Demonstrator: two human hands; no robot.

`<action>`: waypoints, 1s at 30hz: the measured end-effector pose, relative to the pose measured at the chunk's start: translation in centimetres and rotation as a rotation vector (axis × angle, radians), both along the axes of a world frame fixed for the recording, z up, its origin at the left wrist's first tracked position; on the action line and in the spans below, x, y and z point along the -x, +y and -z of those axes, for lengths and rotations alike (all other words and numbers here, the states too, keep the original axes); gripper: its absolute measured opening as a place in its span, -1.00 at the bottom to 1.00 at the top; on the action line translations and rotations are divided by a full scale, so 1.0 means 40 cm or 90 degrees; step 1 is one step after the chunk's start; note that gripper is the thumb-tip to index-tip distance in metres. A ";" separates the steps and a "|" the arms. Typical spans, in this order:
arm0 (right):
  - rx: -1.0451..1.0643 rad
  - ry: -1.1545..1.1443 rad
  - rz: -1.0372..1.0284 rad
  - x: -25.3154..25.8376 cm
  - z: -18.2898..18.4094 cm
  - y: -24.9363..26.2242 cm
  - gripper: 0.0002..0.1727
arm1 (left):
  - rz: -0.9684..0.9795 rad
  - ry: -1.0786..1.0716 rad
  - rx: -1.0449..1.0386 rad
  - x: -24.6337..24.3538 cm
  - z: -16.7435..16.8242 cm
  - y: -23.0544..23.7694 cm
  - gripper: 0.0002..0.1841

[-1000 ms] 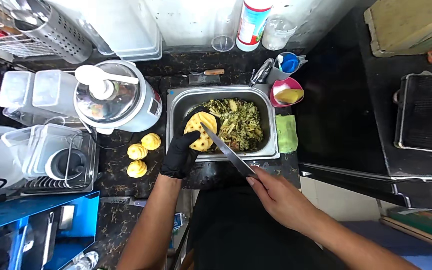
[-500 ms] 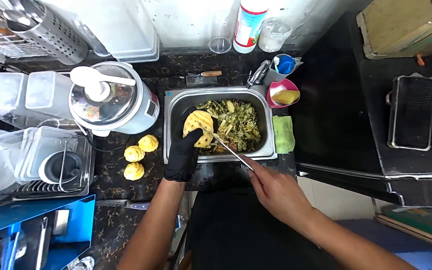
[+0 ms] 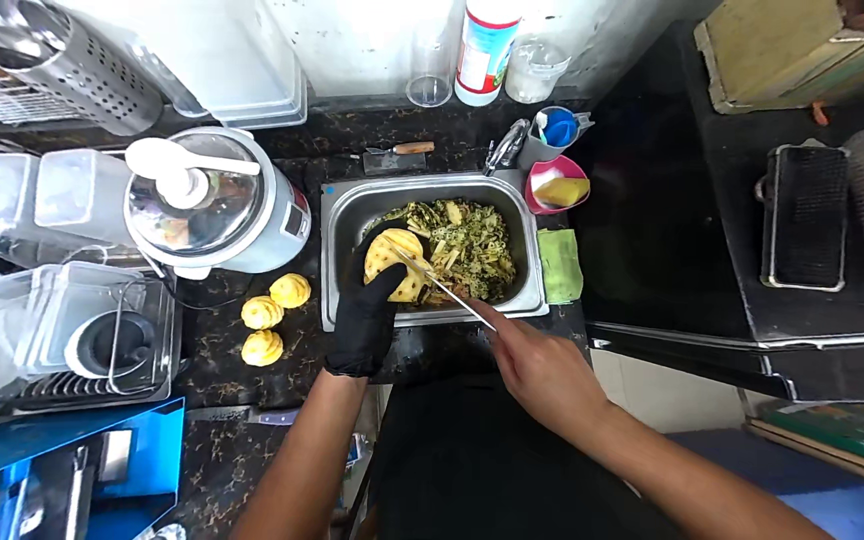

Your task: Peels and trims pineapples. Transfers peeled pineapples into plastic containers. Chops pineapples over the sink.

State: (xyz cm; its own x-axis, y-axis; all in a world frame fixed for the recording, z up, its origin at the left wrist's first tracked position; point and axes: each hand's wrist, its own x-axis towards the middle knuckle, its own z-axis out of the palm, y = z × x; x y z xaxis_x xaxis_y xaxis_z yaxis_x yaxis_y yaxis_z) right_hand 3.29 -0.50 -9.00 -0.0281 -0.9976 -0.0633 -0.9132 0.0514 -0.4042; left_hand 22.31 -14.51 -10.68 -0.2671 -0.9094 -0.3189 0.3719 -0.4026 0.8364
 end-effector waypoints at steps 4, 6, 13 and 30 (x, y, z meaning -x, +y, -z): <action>0.029 -0.137 0.029 0.010 -0.016 0.011 -0.52 | 0.031 0.134 -0.083 -0.032 -0.027 -0.033 -0.59; 0.066 -0.184 0.061 0.024 -0.008 0.017 -0.53 | 0.051 0.196 -0.159 -0.053 -0.005 -0.060 -0.60; -0.248 -0.095 0.112 0.128 0.087 0.048 -0.50 | 0.112 0.006 -0.036 -0.077 0.061 -0.050 -0.35; -0.142 -0.247 0.009 0.041 -0.053 0.064 -0.54 | 0.122 -0.152 0.134 -0.035 0.022 -0.029 -0.27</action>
State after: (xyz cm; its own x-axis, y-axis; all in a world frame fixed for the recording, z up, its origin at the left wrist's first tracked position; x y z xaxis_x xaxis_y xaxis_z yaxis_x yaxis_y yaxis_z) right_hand 1.67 2.07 -6.89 0.0259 -0.9580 -0.2855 -0.6951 0.1880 -0.6939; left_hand 23.70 -15.69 -11.56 -0.3793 -0.9024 -0.2043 0.0916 -0.2563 0.9622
